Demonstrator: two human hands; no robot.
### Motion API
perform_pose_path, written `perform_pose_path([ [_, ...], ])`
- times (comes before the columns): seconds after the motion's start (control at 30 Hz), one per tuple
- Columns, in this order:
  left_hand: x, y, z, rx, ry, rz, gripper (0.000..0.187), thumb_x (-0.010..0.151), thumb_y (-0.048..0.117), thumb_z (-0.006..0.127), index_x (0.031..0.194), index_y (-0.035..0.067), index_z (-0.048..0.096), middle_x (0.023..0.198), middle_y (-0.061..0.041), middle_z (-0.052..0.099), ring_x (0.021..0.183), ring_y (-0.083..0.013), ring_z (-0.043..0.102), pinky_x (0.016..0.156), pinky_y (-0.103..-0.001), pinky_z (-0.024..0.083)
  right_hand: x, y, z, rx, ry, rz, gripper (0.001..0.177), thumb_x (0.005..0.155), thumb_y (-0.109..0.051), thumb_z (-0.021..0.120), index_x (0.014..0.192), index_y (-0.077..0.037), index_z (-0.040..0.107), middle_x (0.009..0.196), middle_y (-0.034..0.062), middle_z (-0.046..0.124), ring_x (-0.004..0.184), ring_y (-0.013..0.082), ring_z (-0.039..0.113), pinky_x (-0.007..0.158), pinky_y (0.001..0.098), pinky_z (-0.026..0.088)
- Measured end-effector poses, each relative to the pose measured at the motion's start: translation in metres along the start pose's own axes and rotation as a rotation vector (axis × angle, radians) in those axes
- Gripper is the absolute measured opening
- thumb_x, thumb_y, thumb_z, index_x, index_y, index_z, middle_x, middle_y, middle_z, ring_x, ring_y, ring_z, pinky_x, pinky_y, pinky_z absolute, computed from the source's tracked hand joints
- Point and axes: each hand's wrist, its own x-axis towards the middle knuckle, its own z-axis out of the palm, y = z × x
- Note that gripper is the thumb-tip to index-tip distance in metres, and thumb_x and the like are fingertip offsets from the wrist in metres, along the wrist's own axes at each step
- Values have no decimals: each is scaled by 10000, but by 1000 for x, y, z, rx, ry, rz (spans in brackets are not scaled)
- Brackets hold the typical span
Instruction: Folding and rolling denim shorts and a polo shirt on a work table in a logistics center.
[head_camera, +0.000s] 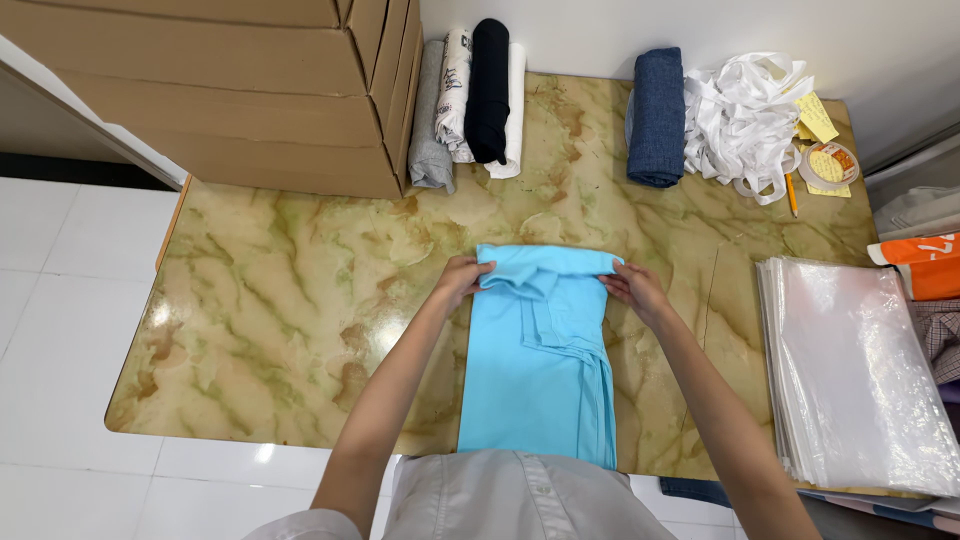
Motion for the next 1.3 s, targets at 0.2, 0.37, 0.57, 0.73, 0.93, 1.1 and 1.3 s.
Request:
perform_pose_path([
  [0.2,-10,-30,-5,-67,-62,3,423,870,262,842,1153,-4,676,921,-75,666,820,-224,732,711,-351,639,42,64,-38,-422,146,-153,310,898,-397,847,1073,-151,772,963,45,723,911,164,684,753,303,579],
  [0.37,62,-63,-27,287,-16,199,374,784,258,897,1018,1,759,802,-139,705,730,-257,730,600,-329,634,25,46,-30,-530,126,-201,296,782,-355,923,963,-173,776,905,21,724,849,125,632,767,290,514],
  [0.57,2,16,-16,804,-38,261,601,696,287,945,1127,28,614,1145,-251,568,1101,-441,606,913,-507,530,-9,-1,-12,-442,-40,-158,148,888,-196,799,967,-111,707,911,61,747,831,117,705,740,224,507],
  [0.73,-24,59,8,1172,-91,289,1138,676,260,953,1547,116,234,1457,-225,281,1456,-473,254,1172,-642,253,7,0,-24,-599,-61,-167,123,850,-175,830,904,-91,759,887,98,760,821,151,705,710,256,497],
  [0.93,24,61,33,1608,-403,356,1151,654,230,954,1584,219,276,1536,-164,340,1449,-383,294,1143,-644,208,24,-18,-16,-1101,56,-429,460,706,-252,933,1002,-72,629,1226,118,479,1136,425,626,988,487,523],
  [1.1,66,40,49,1734,-535,328,1289,572,124,1005,1581,191,206,1542,-261,374,1468,-449,305,1123,-650,327,33,-41,4,-1535,-303,-557,599,712,-194,877,1253,-151,624,1200,116,667,1199,387,640,1033,509,528],
  [1.3,57,37,38,1584,-405,346,1146,482,95,1014,1482,123,456,1378,-220,566,1359,-421,441,1040,-597,445,24,-37,10,-1653,-285,-614,534,724,-254,875,1164,-177,585,1101,35,637,1161,296,646,947,445,575],
])
